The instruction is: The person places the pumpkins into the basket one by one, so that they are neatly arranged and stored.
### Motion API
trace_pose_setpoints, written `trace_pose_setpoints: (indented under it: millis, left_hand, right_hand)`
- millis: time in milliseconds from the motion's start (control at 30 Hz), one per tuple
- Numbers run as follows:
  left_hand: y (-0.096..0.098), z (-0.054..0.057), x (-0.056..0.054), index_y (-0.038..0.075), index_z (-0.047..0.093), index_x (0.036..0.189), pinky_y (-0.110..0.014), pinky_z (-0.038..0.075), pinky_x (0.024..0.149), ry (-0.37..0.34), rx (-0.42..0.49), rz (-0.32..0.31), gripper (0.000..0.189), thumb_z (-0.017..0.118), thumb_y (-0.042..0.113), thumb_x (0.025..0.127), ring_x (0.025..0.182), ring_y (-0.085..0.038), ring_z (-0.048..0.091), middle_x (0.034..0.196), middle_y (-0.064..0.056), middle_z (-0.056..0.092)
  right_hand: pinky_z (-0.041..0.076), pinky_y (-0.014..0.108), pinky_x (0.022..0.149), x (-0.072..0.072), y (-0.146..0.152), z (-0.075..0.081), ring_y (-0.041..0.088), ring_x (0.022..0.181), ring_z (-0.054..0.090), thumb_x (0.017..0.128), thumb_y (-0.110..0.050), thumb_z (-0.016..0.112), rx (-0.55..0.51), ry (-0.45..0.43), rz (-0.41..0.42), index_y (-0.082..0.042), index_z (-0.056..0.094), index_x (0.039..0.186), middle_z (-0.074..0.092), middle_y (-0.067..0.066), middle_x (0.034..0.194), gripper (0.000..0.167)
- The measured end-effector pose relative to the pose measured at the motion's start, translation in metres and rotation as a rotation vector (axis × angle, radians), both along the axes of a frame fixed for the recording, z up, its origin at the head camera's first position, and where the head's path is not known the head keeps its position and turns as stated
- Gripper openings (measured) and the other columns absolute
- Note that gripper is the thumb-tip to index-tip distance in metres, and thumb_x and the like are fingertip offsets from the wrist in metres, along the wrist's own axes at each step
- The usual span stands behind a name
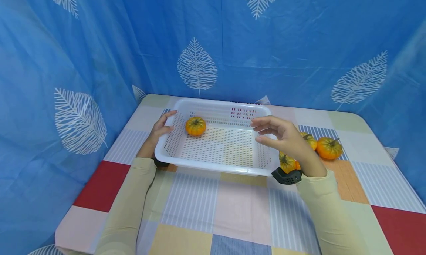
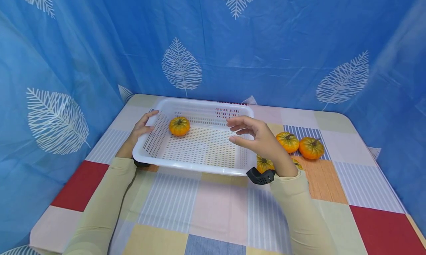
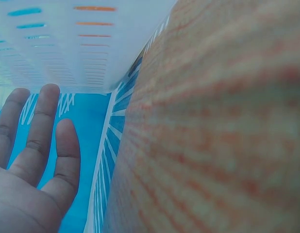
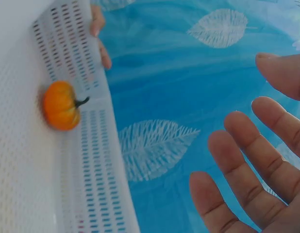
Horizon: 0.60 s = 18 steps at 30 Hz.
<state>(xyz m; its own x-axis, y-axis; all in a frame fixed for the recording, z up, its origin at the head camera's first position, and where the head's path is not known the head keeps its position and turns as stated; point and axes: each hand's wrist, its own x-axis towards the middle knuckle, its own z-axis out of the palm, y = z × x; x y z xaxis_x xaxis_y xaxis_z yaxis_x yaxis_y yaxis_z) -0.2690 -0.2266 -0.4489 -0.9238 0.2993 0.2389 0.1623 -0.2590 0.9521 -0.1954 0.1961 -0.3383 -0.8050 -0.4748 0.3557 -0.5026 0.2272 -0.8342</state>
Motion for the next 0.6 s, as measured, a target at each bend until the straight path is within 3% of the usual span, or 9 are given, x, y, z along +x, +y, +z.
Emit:
trace_pose_setpoints:
  millis: [167,433,600]
  left_hand:
    - [-0.001,0.000,0.000,0.010,0.043,0.157,-0.033,0.056,0.098,0.003,-0.011,0.008,0.064,0.038,-0.004,0.095,0.138,-0.035,0.044,0.173,-0.031,0.018]
    - [-0.001,0.001,0.002,0.022,0.048,0.154,-0.035,0.056,0.099,-0.008,-0.013,-0.001,0.064,0.037,-0.004,0.096,0.139,-0.038,0.042,0.174,-0.027,0.017]
    - [0.001,0.000,0.001,0.020,0.048,0.154,-0.034,0.056,0.100,0.004,-0.004,-0.008,0.065,0.037,-0.005,0.095,0.141,-0.037,0.041,0.174,-0.029,0.016]
  right_hand:
    - [0.053,0.020,0.099,0.003,0.011,-0.008,0.015,0.116,0.067,0.091,0.014,0.075,-0.002,0.000,-0.009,0.014,0.062,0.137,0.070,-0.006,0.133,0.048]
    - [0.054,0.020,0.099,0.007,0.030,-0.016,0.017,0.116,0.066,0.094,0.010,0.074,0.013,-0.057,-0.088,0.009,0.063,0.138,0.069,-0.007,0.131,0.046]
    - [0.055,0.019,0.097,0.010,0.049,-0.024,0.014,0.118,0.067,0.097,0.008,0.073,-0.003,-0.097,-0.120,0.004,0.065,0.138,0.070,-0.004,0.133,0.042]
